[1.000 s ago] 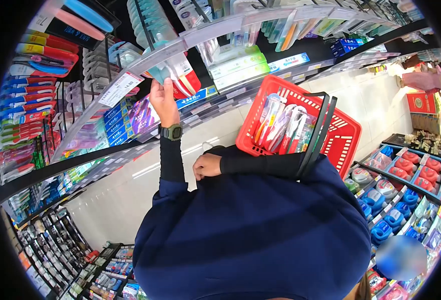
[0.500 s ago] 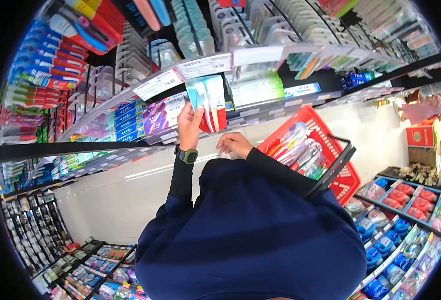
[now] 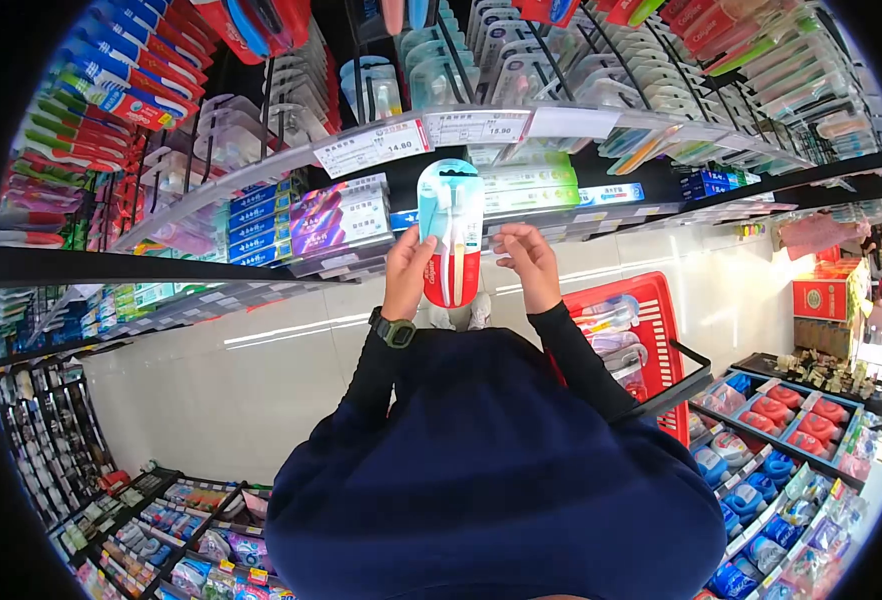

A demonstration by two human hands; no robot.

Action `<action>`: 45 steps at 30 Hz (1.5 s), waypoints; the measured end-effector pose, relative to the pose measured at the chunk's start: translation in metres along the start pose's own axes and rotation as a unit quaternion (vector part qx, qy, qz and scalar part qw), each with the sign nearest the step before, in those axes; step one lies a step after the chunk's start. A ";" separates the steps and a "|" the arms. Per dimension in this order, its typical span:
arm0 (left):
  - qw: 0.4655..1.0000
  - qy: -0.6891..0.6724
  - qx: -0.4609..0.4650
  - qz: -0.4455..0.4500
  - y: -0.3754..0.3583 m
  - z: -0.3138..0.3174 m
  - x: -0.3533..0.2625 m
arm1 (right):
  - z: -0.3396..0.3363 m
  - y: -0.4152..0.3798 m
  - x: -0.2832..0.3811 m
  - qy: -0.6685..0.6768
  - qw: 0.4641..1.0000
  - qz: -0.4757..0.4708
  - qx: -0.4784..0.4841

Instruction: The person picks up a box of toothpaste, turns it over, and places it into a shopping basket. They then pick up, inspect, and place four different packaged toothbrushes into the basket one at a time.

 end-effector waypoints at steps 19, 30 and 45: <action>0.990 -0.092 -0.088 -0.059 -0.036 0.055 0.067 | -0.047 -0.010 -0.038 0.002 0.997 -0.002 0.076; 0.976 -0.142 -0.153 -0.064 -0.069 0.153 0.130 | -0.156 0.002 -0.002 0.015 0.992 0.031 0.123; 0.986 -0.114 -0.112 -0.044 -0.098 0.201 0.140 | -0.204 0.005 0.028 0.026 0.989 0.040 0.139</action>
Point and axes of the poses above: each hand's wrist, its own y-axis towards the middle knuckle, its own z-axis out of the palm, x = y × z, the point moved 7 cm from there along y, towards the middle knuckle, and after that the axes turned 8 degrees about -x, right-handed, at the moved point
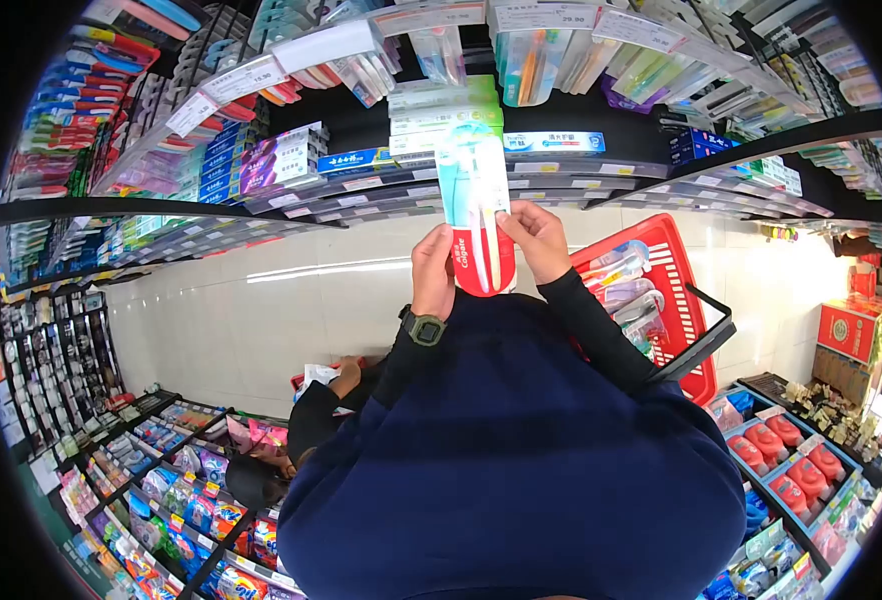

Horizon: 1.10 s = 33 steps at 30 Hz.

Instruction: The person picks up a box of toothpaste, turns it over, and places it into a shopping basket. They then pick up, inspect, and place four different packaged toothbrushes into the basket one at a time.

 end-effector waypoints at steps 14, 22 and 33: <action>0.999 0.014 0.018 -0.030 0.014 -0.006 -0.011 | 0.006 0.004 -0.007 0.010 1.000 0.023 -0.004; 0.999 -0.007 0.022 -0.039 0.019 -0.001 -0.013 | 0.007 0.009 -0.003 0.015 1.000 0.012 -0.008; 0.999 -0.014 0.013 -0.041 0.021 0.000 -0.011 | 0.006 0.010 -0.008 0.021 0.999 0.019 -0.019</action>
Point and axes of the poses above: each hand's wrist, its own y-axis towards the middle knuckle, its own z-axis out of the palm, x = y × z, the point moved 7 cm from there along y, towards the middle knuckle, and after that the axes turned 8 degrees about -x, right-handed, at the moved point
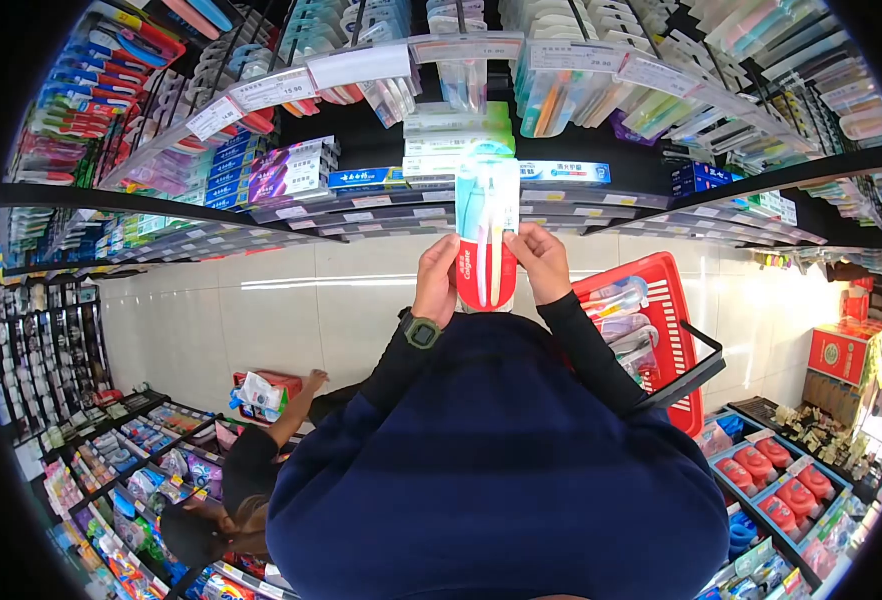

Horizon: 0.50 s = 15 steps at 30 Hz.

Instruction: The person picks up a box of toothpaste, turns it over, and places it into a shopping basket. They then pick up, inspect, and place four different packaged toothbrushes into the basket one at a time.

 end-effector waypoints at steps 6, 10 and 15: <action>1.000 -0.013 0.008 -0.006 0.002 -0.004 0.006 | -0.001 0.001 -0.003 -0.006 1.000 -0.003 0.001; 0.997 0.067 -0.024 0.035 -0.001 0.001 0.001 | -0.003 0.000 0.000 0.005 1.000 0.006 -0.023; 0.966 0.205 0.051 0.148 -0.018 0.037 -0.014 | -0.002 -0.007 0.021 -0.077 0.987 -0.122 -0.077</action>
Point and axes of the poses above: each hand's wrist, its own y-axis towards the middle knuckle, its own z-axis out of the palm, x = y × z, the point moved 7 cm from there along y, towards the middle knuckle, and after that the axes turned 8 degrees about -x, right-handed, at the moved point
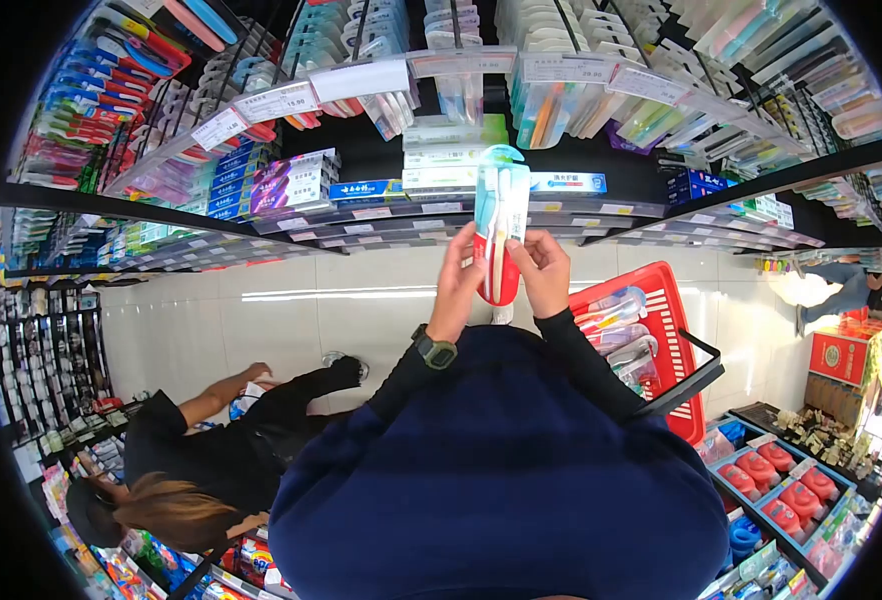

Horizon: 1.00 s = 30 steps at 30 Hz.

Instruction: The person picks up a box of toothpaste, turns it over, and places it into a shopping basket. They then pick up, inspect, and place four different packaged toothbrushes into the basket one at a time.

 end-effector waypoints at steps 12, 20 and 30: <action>0.984 -0.127 -0.031 -0.121 -0.003 -0.010 0.021 | 0.003 -0.006 0.013 -0.090 0.995 -0.049 -0.006; 0.969 -0.187 -0.081 -0.141 -0.008 -0.016 0.021 | 0.008 -0.007 -0.006 0.035 0.996 0.047 0.065; 0.975 -0.173 -0.060 -0.129 -0.008 -0.024 0.023 | 0.011 -0.011 -0.010 0.036 0.994 0.062 0.082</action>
Point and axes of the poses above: each hand's wrist, its own y-axis towards the middle knuckle, its own z-axis out of the palm, x = y × z, the point moved 7 cm from there along y, towards the middle knuckle, and after that the axes turned 8 degrees about -x, right-handed, at the moved point
